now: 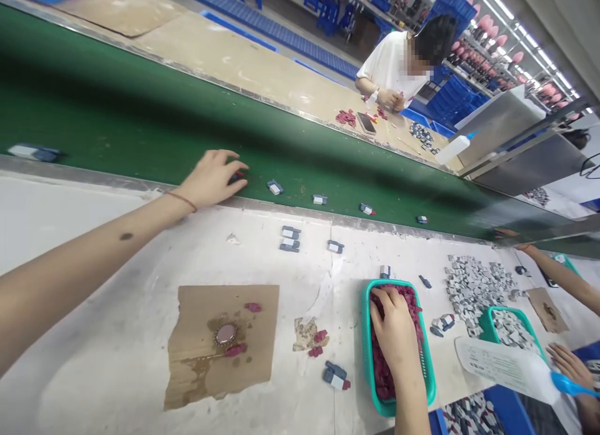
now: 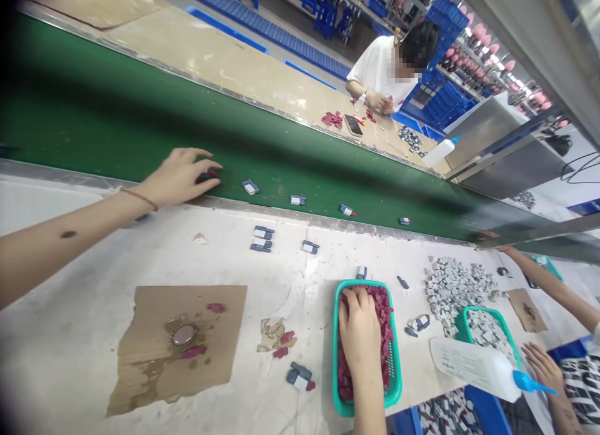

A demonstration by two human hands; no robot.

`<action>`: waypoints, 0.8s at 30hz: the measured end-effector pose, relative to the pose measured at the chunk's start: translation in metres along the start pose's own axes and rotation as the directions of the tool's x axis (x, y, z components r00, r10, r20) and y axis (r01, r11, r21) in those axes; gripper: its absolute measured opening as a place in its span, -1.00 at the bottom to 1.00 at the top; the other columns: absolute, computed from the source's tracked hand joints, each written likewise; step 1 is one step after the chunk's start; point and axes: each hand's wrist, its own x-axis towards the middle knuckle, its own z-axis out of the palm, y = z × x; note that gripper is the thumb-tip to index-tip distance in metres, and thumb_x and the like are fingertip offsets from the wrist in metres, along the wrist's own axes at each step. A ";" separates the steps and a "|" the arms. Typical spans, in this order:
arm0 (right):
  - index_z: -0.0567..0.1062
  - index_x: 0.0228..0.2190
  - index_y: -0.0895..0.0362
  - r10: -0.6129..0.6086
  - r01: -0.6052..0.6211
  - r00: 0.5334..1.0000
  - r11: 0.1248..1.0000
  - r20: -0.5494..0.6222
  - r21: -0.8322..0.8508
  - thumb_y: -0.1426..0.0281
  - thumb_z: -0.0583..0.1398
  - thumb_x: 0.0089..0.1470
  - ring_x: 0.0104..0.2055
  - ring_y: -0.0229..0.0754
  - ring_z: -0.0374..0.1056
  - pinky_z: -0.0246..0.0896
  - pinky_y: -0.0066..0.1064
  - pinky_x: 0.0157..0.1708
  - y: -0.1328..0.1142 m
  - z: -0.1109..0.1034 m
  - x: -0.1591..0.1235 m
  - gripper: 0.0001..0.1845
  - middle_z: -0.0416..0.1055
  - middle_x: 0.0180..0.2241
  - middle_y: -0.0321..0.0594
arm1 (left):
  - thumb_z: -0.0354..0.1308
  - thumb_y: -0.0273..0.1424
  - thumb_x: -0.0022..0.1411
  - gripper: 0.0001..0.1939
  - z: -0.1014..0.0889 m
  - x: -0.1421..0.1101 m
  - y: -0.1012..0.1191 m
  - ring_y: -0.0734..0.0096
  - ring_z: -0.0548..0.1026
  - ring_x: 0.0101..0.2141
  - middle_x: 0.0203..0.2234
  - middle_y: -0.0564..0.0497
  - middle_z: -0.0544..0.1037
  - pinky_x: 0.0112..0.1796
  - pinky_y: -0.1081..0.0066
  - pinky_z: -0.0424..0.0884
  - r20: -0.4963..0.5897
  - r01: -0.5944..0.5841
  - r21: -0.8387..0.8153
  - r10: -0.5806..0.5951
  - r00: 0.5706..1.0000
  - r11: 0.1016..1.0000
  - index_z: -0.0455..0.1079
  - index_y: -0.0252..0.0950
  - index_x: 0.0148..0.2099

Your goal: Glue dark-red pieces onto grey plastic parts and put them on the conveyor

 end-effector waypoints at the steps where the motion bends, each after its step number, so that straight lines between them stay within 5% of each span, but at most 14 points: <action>1: 0.50 -0.22 0.10 -0.005 0.005 1.000 1.000 0.002 -0.009 0.42 0.01 0.19 -0.16 0.07 0.36 0.32 -0.09 -0.17 0.001 0.003 0.002 -0.73 0.45 -0.22 -0.04 | 0.12 -0.19 0.13 -0.54 0.007 0.004 0.005 -0.11 -0.17 0.31 0.17 -0.06 0.36 0.19 0.02 -0.19 0.004 -0.018 0.041 0.018 1.000 0.999 0.46 -0.34 0.01; 4: 0.49 -0.23 0.10 -0.001 0.002 1.000 1.000 0.029 -0.004 0.42 0.03 0.18 -0.17 0.06 0.38 0.33 -0.12 -0.19 0.006 0.005 0.005 -0.76 0.45 -0.20 -0.05 | 0.04 -0.22 0.19 -0.53 0.029 0.017 0.020 -0.05 0.19 0.18 0.19 -0.15 0.34 0.18 0.01 0.01 0.144 -0.126 0.304 0.085 0.986 0.944 0.40 -0.29 0.10; 7: 0.49 -0.22 0.09 0.009 -0.009 0.998 1.000 0.060 0.012 0.42 0.06 0.16 -0.17 0.05 0.39 0.33 -0.15 -0.21 0.011 0.003 0.005 -0.78 0.44 -0.19 -0.07 | -0.13 -0.30 0.28 -0.53 0.047 0.031 0.031 0.03 0.35 0.03 0.11 -0.20 0.40 0.05 0.10 0.25 0.334 -0.268 0.500 0.102 0.937 0.824 0.34 -0.31 0.16; 12: 0.51 -0.28 0.06 0.036 -0.052 0.996 0.974 0.078 0.219 0.39 0.09 0.16 -0.17 0.02 0.41 0.32 -0.18 -0.19 0.011 -0.004 0.003 -0.81 0.45 -0.23 -0.11 | -0.19 -0.26 0.36 -0.54 0.070 0.038 0.050 0.08 0.42 -0.05 -0.07 -0.22 0.48 -0.03 0.20 0.33 0.375 -0.320 0.489 0.136 0.917 0.811 0.39 -0.36 0.08; 15: 0.52 -0.35 0.06 0.086 -0.104 0.994 0.911 0.062 0.400 0.32 0.15 0.14 -0.19 0.00 0.41 0.31 -0.18 -0.15 0.011 -0.008 0.001 -0.85 0.50 -0.27 -0.12 | -0.14 -0.19 0.37 -0.57 0.089 0.031 0.071 0.19 0.46 -0.08 -0.08 -0.12 0.50 -0.10 0.35 0.36 0.455 -0.395 0.420 0.187 0.871 0.817 0.40 -0.27 0.07; 18: 0.51 -0.35 0.08 0.206 -0.230 0.973 0.781 0.107 0.580 0.23 0.21 0.11 -0.24 -0.04 0.43 0.33 -0.22 -0.21 0.010 -0.011 -0.001 -0.82 0.53 -0.30 -0.13 | -0.02 -0.14 0.31 -0.65 0.113 0.031 0.091 0.23 0.49 -0.17 -0.19 -0.03 0.55 -0.15 0.39 0.36 0.516 -0.442 0.374 0.214 0.830 0.815 0.48 -0.22 -0.11; 24: 0.51 -0.27 0.08 0.281 -0.298 0.940 0.389 0.196 0.872 0.16 0.25 0.09 -0.33 -0.15 0.45 0.37 -0.36 -0.33 0.003 -0.013 -0.004 -0.74 0.54 -0.37 -0.19 | -0.04 -0.41 0.31 -0.63 0.160 0.067 0.104 0.07 0.36 0.01 0.11 -0.19 0.37 0.01 0.17 0.29 0.386 -0.336 0.406 0.174 0.906 0.850 0.33 -0.31 0.13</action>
